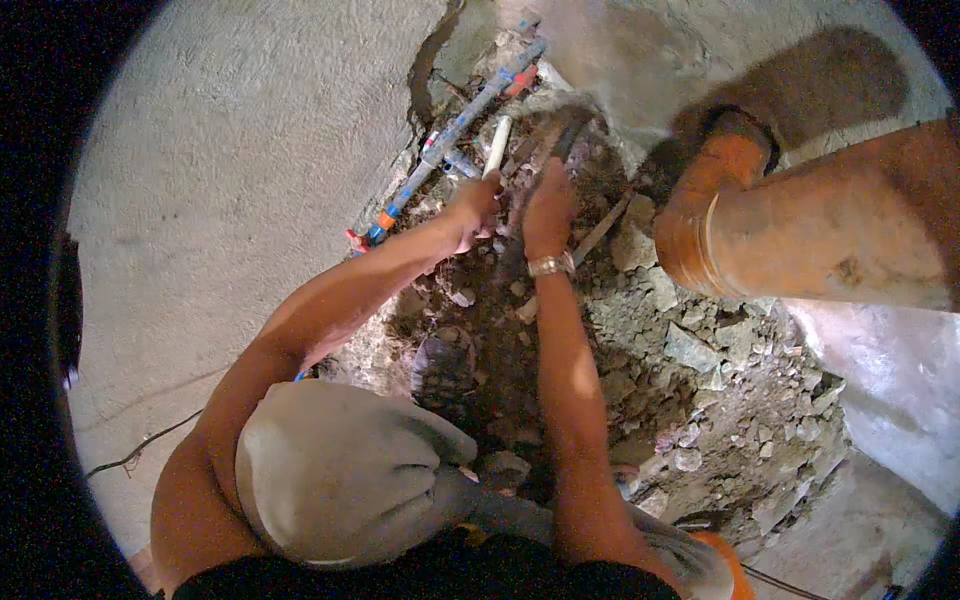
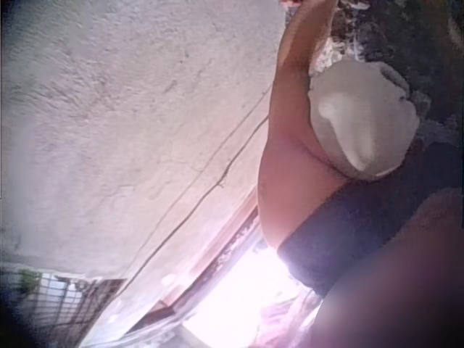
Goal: Hammer out debris from around plumbing pipes in a wall.
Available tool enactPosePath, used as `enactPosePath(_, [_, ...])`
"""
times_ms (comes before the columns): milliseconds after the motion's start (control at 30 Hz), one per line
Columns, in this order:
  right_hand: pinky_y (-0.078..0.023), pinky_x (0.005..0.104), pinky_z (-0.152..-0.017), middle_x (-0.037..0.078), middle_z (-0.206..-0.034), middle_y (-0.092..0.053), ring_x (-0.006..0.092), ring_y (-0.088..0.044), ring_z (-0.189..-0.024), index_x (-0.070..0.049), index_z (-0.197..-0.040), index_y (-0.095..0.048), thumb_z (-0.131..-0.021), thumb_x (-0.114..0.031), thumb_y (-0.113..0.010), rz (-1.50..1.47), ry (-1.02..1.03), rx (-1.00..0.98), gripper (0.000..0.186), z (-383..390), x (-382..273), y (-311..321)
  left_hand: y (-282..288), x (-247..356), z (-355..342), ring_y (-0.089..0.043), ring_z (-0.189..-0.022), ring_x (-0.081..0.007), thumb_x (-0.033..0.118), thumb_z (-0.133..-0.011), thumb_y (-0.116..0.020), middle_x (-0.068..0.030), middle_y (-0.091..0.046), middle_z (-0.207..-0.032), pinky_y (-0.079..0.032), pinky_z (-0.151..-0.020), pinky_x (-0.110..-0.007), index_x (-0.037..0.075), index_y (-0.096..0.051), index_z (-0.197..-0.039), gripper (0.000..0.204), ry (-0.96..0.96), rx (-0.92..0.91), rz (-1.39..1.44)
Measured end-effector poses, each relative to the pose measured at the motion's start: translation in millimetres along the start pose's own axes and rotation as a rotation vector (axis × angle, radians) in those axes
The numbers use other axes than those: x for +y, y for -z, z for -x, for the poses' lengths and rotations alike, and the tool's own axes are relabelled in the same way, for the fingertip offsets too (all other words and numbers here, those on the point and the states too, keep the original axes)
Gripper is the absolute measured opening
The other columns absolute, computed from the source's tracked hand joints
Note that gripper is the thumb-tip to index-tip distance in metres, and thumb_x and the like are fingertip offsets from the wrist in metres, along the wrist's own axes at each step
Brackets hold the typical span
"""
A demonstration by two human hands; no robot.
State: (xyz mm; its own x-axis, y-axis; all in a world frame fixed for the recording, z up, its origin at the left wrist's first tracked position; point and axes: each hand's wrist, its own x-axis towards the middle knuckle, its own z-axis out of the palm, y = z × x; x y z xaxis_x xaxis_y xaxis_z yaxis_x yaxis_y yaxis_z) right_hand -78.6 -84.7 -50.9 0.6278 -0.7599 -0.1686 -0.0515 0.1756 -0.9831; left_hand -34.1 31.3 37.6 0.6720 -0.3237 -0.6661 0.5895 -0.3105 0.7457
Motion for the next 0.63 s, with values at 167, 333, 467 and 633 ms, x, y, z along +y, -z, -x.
enactPosePath(167, [-0.041,0.0339,-0.039,0.005,-0.056,-0.052,0.0183,-0.049,-0.041,-0.009,-0.073,-0.052,-0.099,-0.051,-0.038,0.111,-0.413,-0.382,0.051,26,-52,-29,31,-7,3,-0.035,-0.037,-0.0128,0.039,-0.102,-0.046,-0.0004,-0.044,-0.061,-0.026,-0.033,-0.029,0.009,-0.053,-0.088,0.034,-0.01,0.02,0.094])
enactPosePath(333, [-0.041,0.0309,-0.04,0.004,-0.057,-0.053,0.0167,-0.05,-0.042,-0.01,-0.073,-0.054,-0.098,-0.052,-0.041,0.186,0.126,-0.298,0.051,1,12,-16,7,5,12,-0.04,-0.041,-0.0116,0.038,-0.102,-0.047,-0.0011,-0.049,-0.062,-0.029,-0.034,-0.028,0.009,-0.055,-0.087,0.034,0.002,-0.127,0.039])
enactPosePath(467, [-0.046,0.041,-0.05,0.013,-0.06,-0.054,0.0283,-0.056,-0.052,-0.002,-0.076,-0.055,-0.099,-0.052,-0.04,0.101,-0.167,-0.299,0.057,7,-20,-10,12,-34,-11,-0.054,-0.053,-0.0172,0.035,-0.101,-0.05,-0.0099,-0.062,-0.075,-0.041,-0.044,-0.032,0.004,-0.058,-0.094,0.033,-0.355,0.142,-0.244])
enactPosePath(633, [-0.046,0.0352,-0.046,0.005,-0.057,-0.055,0.0171,-0.054,-0.046,-0.01,-0.074,-0.056,-0.097,-0.056,-0.042,-0.173,-0.453,-0.292,0.054,28,-58,15,-11,-12,27,-0.071,-0.074,-0.0355,0.036,-0.091,-0.065,-0.0246,-0.068,-0.079,-0.054,-0.063,-0.046,-0.001,-0.052,-0.12,0.049,-0.434,0.119,-0.476])
